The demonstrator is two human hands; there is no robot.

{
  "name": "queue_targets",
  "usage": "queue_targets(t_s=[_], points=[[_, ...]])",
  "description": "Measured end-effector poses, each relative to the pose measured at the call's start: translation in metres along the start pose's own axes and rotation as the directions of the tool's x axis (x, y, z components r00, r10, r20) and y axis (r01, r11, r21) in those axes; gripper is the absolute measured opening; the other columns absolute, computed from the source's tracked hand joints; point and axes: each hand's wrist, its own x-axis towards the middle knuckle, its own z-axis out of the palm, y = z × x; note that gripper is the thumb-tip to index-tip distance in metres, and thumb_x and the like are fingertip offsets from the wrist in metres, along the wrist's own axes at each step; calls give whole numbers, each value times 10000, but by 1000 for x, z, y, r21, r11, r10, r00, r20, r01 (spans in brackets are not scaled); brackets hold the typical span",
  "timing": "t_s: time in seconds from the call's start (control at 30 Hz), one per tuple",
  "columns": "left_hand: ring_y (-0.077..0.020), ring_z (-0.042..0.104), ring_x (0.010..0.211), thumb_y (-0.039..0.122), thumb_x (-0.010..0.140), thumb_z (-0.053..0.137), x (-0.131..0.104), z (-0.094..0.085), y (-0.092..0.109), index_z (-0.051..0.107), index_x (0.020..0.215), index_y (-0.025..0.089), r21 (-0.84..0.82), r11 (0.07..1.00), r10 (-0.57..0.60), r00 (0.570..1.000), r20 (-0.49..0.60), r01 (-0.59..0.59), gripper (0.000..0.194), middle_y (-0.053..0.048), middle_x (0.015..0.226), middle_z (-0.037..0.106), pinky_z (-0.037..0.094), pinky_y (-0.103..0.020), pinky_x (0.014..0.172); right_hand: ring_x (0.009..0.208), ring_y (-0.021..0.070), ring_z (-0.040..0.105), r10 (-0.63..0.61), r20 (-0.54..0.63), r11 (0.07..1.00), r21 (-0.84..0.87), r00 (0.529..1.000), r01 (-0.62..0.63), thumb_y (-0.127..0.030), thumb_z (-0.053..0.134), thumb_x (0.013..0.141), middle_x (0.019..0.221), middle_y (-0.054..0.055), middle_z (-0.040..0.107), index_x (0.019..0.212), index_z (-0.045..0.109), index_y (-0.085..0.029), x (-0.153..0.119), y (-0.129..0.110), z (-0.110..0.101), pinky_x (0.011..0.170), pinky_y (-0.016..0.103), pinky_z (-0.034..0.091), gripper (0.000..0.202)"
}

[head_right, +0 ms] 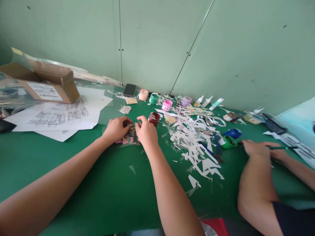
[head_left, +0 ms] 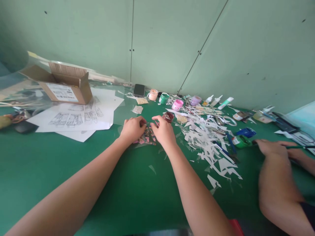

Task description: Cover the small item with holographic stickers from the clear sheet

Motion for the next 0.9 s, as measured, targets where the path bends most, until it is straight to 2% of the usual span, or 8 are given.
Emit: queue_targets(t_s=[0.1, 0.27, 0.43, 0.53, 0.6, 0.7, 0.77, 0.9], points=[[-311, 689, 1047, 243, 841, 539, -1, 1, 0, 713, 1029, 225, -2, 1000, 15, 1000, 5, -15, 256, -73, 1010, 783, 455, -456, 963, 850, 256, 711, -19, 13, 1000, -24, 1000, 19, -280, 622, 907, 930, 69, 766, 1142, 698, -267, 0, 0, 3, 706, 308, 491, 247], [-318, 683, 1051, 245, 837, 538, -2, 1, 2, 713, 1003, 238, 2, 1000, 21, 1000, 13, -21, 242, -65, 1021, 785, 439, -469, 972, 790, 236, 690, 16, 49, 999, -39, 999, -14, -298, 581, 928, 866, 38, 760, 968, 722, -288, 0, -1, 9, 649, 280, 438, 147], [-308, 673, 1077, 216, 835, 541, -1, 1, 2, 706, 1011, 238, 0, 1000, 15, 1000, 21, -15, 243, -65, 1050, 780, 435, -462, 977, 777, 208, 665, 17, -130, 993, 117, 991, -1, -326, 528, 944, 847, 33, 736, 942, 691, -256, 3, 1, 9, 667, 264, 430, 177], [-307, 670, 1091, 220, 842, 548, 0, 1, 1, 704, 1027, 232, -13, 1000, 17, 999, 31, -16, 242, -68, 1063, 776, 428, -462, 984, 749, 210, 638, 5, -216, 990, 138, 976, 25, -375, 488, 955, 797, 52, 709, 821, 655, -222, 5, 7, 1, 681, 275, 434, 263], [-309, 666, 1094, 225, 849, 551, 0, 1, 1, 704, 1035, 228, -21, 1000, 14, 999, 30, -13, 241, -68, 1070, 776, 424, -464, 983, 721, 217, 628, 33, -182, 995, 102, 983, -15, -361, 497, 941, 749, 59, 689, 750, 624, -215, 7, 12, -5, 683, 289, 440, 271], [-306, 655, 1101, 225, 860, 542, 0, 0, -1, 703, 1026, 235, -3, 1000, -3, 1000, 1, 3, 232, -65, 1065, 777, 416, -458, 982, 803, 230, 670, 135, -81, 988, 89, 988, -128, -202, 568, 853, 870, 87, 725, 852, 640, -195, 10, 19, -10, 739, 303, 473, 72], [-300, 652, 1100, 226, 865, 535, 0, -1, -1, 705, 1014, 242, 4, 1000, -20, 1000, -24, 20, 226, -61, 1058, 776, 414, -451, 981, 863, 230, 691, 172, -4, 981, 95, 985, -171, -115, 553, 826, 954, 104, 742, 946, 647, -180, 12, 23, -12, 791, 313, 492, 166], [-300, 655, 1087, 242, 870, 542, 0, -1, -2, 706, 1012, 237, -16, 999, -32, 999, -33, 32, 216, -60, 1046, 774, 414, -456, 976, 637, 165, 665, 74, 60, 978, 189, 995, -84, -125, 431, 933, 880, 56, 750, 1120, 618, -192, 10, 21, -14, 695, 295, 514, 272]])
